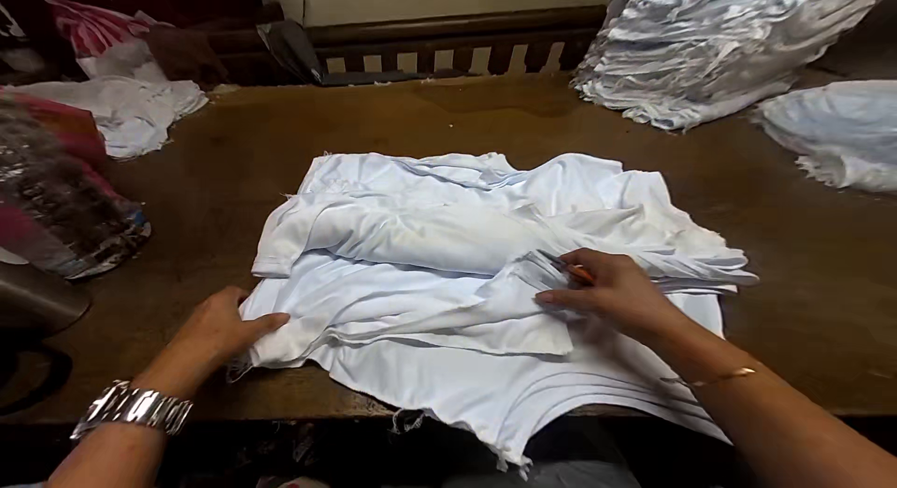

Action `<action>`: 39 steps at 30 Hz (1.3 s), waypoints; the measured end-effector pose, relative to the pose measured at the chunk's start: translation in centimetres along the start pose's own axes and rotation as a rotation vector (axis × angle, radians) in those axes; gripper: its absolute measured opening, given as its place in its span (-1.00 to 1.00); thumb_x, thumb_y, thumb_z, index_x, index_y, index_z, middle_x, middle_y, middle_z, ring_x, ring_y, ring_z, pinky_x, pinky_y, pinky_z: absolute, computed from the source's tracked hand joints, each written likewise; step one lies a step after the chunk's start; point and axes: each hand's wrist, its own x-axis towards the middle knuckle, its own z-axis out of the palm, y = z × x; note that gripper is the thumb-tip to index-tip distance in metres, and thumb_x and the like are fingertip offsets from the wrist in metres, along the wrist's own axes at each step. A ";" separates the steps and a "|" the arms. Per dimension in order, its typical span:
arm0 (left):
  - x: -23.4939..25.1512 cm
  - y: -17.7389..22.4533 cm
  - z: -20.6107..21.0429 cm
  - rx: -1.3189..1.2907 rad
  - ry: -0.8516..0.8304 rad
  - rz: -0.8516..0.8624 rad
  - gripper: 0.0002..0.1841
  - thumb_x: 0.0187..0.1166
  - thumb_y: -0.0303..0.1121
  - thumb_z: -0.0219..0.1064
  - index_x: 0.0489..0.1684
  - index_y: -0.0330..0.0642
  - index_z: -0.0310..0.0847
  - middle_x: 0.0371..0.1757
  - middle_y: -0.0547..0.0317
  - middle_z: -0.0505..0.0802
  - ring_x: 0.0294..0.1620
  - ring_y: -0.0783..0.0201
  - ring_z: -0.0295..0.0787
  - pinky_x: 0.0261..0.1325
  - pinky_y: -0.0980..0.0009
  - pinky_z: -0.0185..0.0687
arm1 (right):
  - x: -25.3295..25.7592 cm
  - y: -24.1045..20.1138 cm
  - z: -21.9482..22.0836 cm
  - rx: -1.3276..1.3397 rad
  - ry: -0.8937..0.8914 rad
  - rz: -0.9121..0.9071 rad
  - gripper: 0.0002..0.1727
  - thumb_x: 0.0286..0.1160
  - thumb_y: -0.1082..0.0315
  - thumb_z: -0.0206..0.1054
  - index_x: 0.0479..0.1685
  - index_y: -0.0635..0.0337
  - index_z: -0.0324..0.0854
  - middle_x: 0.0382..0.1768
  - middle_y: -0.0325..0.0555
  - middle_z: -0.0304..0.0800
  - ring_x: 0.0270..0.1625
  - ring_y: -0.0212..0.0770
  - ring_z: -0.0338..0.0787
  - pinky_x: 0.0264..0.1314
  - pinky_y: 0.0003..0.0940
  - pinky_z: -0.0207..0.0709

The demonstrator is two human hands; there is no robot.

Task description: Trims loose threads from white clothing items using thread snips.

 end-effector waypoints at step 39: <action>-21.2 6.4 12.3 -0.655 -0.029 0.329 -0.83 0.63 -0.48 0.35 0.02 -0.38 0.77 -0.43 0.18 0.84 -0.55 0.44 0.70 -0.48 0.49 0.66 | -8.1 -1.7 5.1 -0.160 -0.011 -0.587 -0.31 0.27 -0.38 0.35 0.13 0.01 0.71 -0.47 -0.37 0.70 -0.54 -0.33 0.64 -0.60 -0.19 0.51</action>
